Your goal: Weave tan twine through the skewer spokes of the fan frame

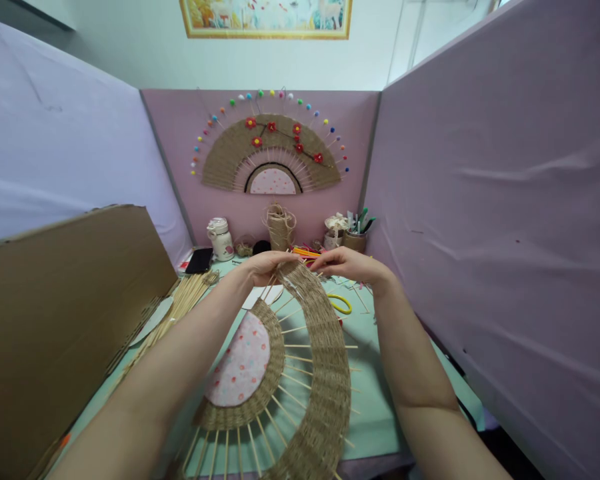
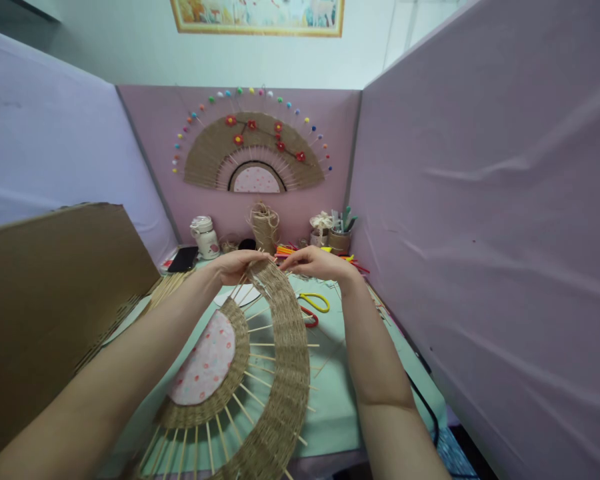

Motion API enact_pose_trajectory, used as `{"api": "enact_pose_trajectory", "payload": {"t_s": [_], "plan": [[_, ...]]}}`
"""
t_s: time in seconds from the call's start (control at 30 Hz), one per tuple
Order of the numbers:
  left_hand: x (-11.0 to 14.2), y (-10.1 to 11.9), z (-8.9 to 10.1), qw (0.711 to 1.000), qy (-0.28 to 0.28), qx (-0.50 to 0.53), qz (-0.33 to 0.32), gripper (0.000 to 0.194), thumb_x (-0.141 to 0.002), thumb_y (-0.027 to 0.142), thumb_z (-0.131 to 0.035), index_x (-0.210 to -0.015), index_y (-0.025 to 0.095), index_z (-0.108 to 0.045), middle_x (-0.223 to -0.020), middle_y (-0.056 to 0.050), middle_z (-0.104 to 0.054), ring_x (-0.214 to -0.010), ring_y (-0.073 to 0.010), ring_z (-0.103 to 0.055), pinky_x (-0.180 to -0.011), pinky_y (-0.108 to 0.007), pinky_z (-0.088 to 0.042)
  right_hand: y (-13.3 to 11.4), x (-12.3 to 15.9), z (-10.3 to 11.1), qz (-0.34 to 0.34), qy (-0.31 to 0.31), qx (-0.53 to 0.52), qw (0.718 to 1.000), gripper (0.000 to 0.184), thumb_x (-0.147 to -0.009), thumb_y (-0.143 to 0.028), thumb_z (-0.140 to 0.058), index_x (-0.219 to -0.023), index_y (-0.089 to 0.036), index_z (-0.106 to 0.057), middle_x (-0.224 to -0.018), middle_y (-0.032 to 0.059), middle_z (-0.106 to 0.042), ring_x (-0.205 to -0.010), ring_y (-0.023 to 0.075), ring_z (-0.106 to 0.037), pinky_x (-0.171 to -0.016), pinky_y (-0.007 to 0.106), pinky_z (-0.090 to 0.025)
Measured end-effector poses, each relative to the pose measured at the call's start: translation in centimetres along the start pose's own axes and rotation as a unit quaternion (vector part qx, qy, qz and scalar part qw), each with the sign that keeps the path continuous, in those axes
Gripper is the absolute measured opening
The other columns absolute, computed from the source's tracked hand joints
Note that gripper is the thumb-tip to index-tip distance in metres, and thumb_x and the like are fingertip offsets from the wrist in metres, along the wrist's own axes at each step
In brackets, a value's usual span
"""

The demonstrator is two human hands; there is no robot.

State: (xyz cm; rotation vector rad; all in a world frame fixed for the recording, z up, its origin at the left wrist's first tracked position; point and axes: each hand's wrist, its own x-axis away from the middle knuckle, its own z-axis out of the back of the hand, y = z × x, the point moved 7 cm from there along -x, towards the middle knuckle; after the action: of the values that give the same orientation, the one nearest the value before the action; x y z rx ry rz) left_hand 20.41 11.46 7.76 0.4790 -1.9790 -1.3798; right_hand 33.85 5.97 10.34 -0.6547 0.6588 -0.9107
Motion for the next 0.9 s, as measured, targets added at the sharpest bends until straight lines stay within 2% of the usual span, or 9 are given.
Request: {"api": "enact_pose_trajectory", "payload": {"t_s": [0.13, 0.33, 0.63, 0.77, 0.9], "plan": [[-0.2, -0.1, -0.3, 0.999, -0.030, -0.018, -0.004, 0.015, -0.069, 0.014, -0.070, -0.083, 0.009, -0.068, -0.072, -0.008, -0.072, -0.061, -0.0151, -0.067, -0.061, -0.025, -0.053, 0.5, -0.1, -0.1, -0.006, -0.005, -0.003, 1.000, 0.029, -0.077, -0.033, -0.058, -0.099, -0.018, -0.069, -0.085, 0.0028, -0.066, -0.067, 0.0099, -0.052, -0.061, 0.022, -0.041], [0.1, 0.0, 0.5, 1.000, -0.020, -0.013, -0.017, 0.015, -0.070, 0.014, -0.069, -0.084, 0.008, -0.067, -0.073, -0.009, -0.072, -0.060, -0.0147, -0.066, -0.060, -0.024, -0.053, 1.1, -0.3, -0.5, -0.013, -0.035, 0.015, 0.999, 0.027, -0.076, -0.036, -0.059, -0.091, -0.017, -0.071, -0.080, 0.0027, -0.067, -0.067, 0.0104, -0.055, -0.062, 0.022, -0.042], [1.2, 0.1, 2.3, 0.999, -0.020, 0.020, -0.036, 0.020, -0.075, 0.018, -0.066, -0.092, 0.009, -0.066, -0.077, -0.008, -0.072, -0.068, -0.0166, -0.067, -0.067, -0.028, -0.052, -1.0, 0.2, -1.7, -0.009, -0.082, 0.067, 0.994, 0.029, -0.079, -0.034, -0.054, -0.093, -0.017, -0.072, -0.081, 0.0027, -0.069, -0.071, 0.0119, -0.058, -0.066, 0.023, -0.044], [2.7, -1.4, 3.6, 0.999, -0.038, 0.000, -0.032, 0.022, -0.076, 0.026, -0.067, -0.094, 0.015, -0.064, -0.084, -0.006, -0.071, -0.070, -0.0150, -0.066, -0.068, -0.028, -0.050, -1.9, 0.6, -1.8, -0.001, -0.073, 0.085, 0.994, 0.028, -0.080, -0.032, -0.052, -0.096, -0.017, -0.071, -0.086, 0.0033, -0.070, -0.075, 0.0127, -0.060, -0.069, 0.023, -0.045], [5.3, -4.6, 4.2, 0.994, -0.099, -0.038, -0.018, 0.037, -0.071, 0.025, -0.071, -0.105, 0.015, -0.061, -0.104, -0.013, -0.067, -0.089, -0.0222, -0.065, -0.075, -0.031, -0.048, -2.5, 0.6, -2.0, 0.006, -0.071, 0.112, 0.991, 0.028, -0.082, -0.030, -0.050, -0.096, -0.017, -0.071, -0.089, 0.0037, -0.070, -0.079, 0.0135, -0.061, -0.073, 0.023, -0.045]]}}
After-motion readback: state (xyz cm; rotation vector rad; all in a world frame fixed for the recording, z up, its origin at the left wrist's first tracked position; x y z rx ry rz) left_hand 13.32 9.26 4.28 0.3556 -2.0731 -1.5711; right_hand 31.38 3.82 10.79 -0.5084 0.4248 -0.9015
